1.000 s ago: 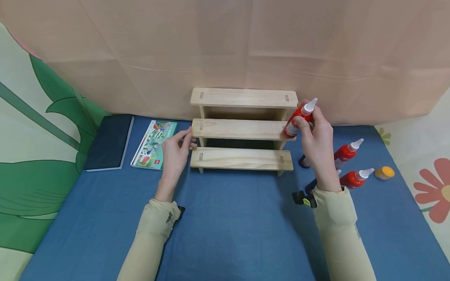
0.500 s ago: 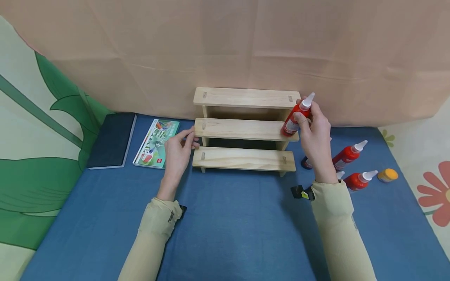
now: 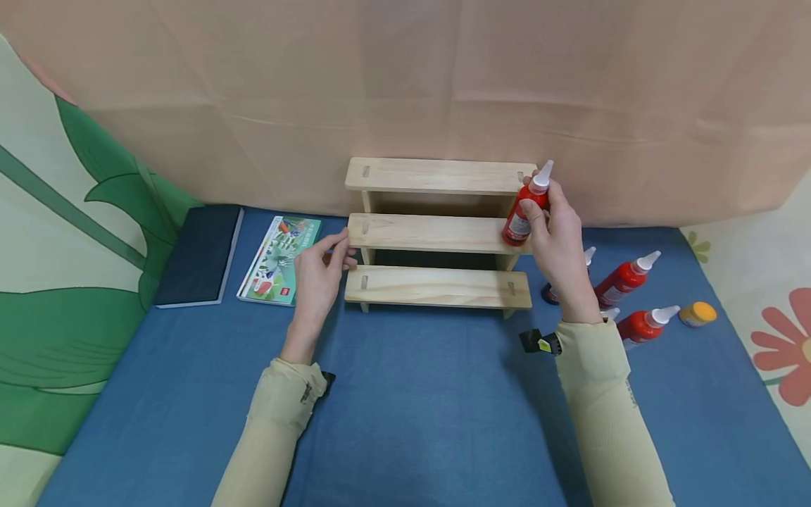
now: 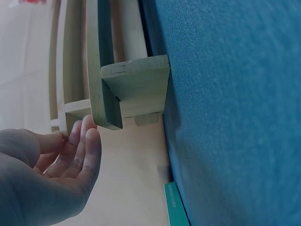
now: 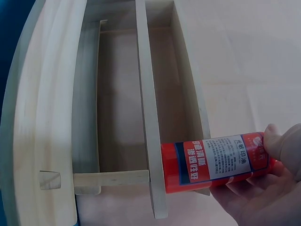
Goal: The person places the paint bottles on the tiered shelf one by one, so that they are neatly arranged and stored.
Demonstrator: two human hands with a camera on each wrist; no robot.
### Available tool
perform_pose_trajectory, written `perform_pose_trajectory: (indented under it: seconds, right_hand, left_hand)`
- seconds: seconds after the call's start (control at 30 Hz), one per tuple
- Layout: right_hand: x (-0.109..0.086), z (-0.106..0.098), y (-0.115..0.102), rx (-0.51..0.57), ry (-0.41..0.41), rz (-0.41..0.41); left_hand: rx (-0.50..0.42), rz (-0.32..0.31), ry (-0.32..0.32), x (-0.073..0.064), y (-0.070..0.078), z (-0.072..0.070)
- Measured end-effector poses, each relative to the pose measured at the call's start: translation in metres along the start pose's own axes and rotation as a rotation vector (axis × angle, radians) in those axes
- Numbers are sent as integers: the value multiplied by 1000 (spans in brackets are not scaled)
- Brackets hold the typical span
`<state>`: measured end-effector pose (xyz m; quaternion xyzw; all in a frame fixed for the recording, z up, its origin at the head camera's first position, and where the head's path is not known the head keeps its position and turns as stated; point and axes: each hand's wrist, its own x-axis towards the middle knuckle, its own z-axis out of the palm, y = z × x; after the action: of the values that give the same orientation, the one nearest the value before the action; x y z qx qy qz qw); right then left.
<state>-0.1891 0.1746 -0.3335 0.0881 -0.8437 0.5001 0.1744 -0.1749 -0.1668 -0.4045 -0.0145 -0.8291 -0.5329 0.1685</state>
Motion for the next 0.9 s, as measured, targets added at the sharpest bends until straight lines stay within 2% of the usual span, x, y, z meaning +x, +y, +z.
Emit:
perform_pose_trajectory:
  seconds: [0.37,0.63,0.9]
  right_hand:
    - [-6,1,5,42,-18,-10]
    - [-11,-5,-3,36,48,-21]
    - [-31,-20,-19,11,102,9]
  left_hand:
    - [-11,-1,1,-3,-2,0]
    - [-15,11,9,-3,-1,0]
    - [5,1,3,-3,-3,0]
